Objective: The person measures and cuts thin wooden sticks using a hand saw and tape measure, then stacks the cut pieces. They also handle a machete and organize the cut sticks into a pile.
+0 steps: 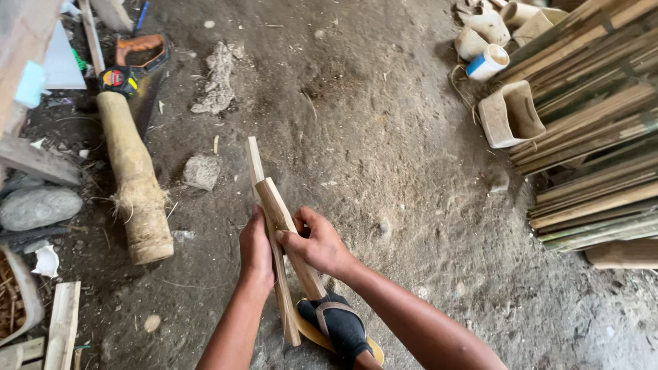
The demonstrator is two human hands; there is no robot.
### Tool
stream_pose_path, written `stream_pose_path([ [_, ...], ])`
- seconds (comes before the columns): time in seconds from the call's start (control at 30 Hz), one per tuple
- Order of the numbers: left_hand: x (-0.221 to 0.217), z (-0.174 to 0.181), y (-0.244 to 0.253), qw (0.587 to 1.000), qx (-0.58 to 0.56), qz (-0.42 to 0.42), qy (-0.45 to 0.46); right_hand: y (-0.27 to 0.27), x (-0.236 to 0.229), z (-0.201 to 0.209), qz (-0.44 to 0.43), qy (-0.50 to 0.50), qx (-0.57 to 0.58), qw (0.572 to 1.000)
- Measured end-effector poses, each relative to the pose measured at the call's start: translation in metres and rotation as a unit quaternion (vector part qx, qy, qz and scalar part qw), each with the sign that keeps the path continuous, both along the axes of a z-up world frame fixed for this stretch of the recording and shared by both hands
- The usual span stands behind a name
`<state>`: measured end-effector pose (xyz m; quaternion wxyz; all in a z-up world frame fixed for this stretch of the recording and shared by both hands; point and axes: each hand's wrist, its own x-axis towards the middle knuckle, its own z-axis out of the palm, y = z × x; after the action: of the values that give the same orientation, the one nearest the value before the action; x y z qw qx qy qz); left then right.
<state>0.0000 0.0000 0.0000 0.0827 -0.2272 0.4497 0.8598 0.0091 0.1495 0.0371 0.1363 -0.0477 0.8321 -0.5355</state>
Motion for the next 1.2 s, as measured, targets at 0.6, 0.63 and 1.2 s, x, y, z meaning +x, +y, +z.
stream_pose_path([
  [0.6, 0.025, 0.034, -0.098, 0.990, 0.093, 0.014, -0.109, -0.108, -0.006, 0.031, -0.049, -0.115, -0.188, 0.974],
  [0.63, 0.027, 0.034, -0.101, 0.989, 0.098, 0.018, -0.113, -0.112, -0.005, 0.027, -0.030, -0.097, -0.149, 0.984],
  [1.2, 0.144, -0.053, -0.223, 0.944, -0.024, 0.254, -0.209, -0.261, 0.032, -0.029, 0.393, -0.111, 0.011, 0.913],
])
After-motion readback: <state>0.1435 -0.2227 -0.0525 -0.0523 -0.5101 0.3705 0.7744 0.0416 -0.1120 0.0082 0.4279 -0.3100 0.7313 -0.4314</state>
